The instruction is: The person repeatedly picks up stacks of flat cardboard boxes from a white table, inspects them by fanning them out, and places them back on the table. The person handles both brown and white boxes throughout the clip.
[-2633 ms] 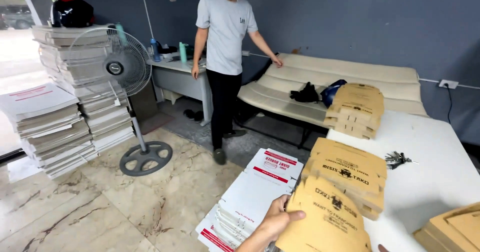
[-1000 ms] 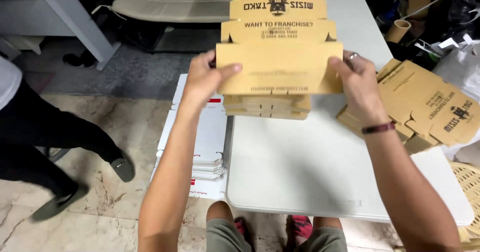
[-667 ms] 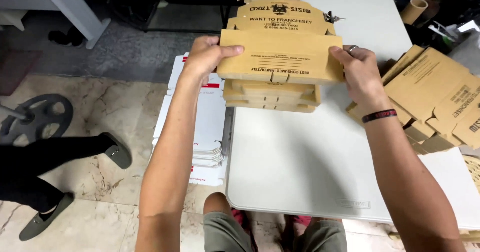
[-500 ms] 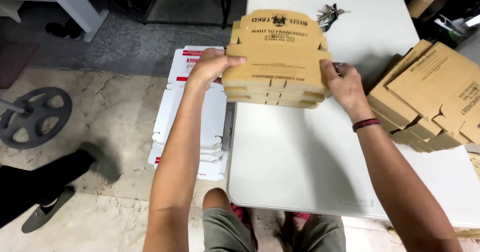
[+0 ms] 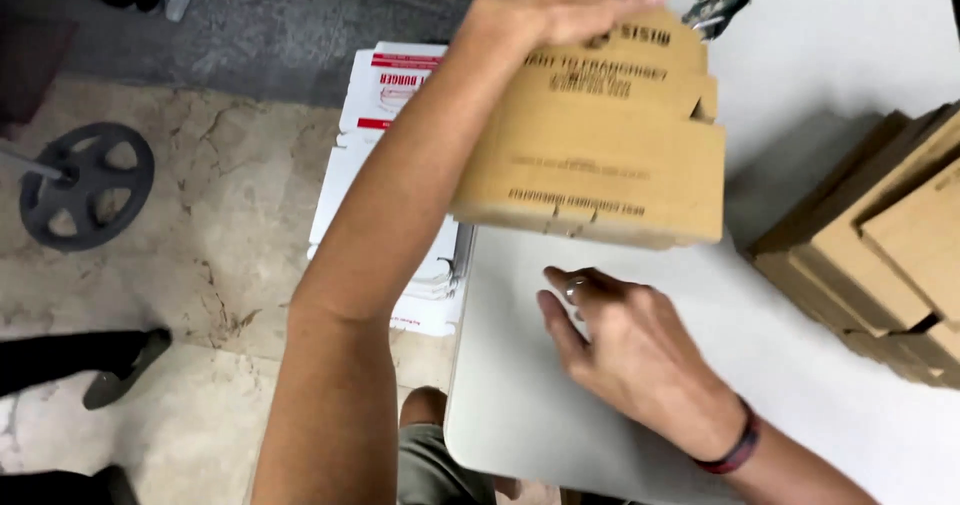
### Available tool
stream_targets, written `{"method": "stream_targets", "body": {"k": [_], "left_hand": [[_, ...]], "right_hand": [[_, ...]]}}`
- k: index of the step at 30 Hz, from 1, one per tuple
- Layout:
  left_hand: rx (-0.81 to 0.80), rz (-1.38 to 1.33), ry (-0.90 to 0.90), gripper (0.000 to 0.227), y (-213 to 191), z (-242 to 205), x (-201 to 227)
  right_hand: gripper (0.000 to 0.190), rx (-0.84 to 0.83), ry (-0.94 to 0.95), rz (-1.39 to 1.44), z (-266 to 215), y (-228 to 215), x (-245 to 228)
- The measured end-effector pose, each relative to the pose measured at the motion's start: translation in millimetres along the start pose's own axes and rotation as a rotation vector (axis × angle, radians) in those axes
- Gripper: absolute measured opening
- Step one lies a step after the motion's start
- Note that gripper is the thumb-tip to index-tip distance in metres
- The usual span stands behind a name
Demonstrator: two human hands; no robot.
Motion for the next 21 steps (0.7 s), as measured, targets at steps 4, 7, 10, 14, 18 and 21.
{"method": "stream_targets", "body": {"k": [4,7,10,14,18,21], "left_hand": [[-0.164,0.142,0.023,0.082,18.1,37.9,-0.8],[-0.215,0.077,-0.013,0.067,12.2,31.5,5.9],[-0.222,0.09,-0.037,0.068,21.0,40.7,-4.8],[-0.236,0.161,-0.029,0.071,14.9,35.8,5.3],[-0.233,0.105,-0.111,0.083,8.1,23.4,7.7],[-0.294,0.011,-0.163,0.082,5.6,30.1,1.4]], "right_hand": [[0.018,0.062,0.186,0.112,41.4,2.2,20.1],[0.021,0.019,0.291,0.09,39.1,17.8,30.3],[0.024,0.089,0.345,0.197,48.1,4.8,28.4],[0.021,0.117,0.413,0.218,17.3,31.6,50.3],[0.046,-0.402,0.676,0.512,-32.5,59.7,62.5],[0.055,-0.662,1.085,0.813,-56.2,85.4,78.7]]}}
Point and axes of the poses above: each hand's wrist, its own z-axis towards the middle knuckle, its own y-axis out of the palm, x = y × z, the point moved 10 cm from there along z, towards the middle knuckle, and after that the axes turned 10 degrees about y, right-handed, at the moved point
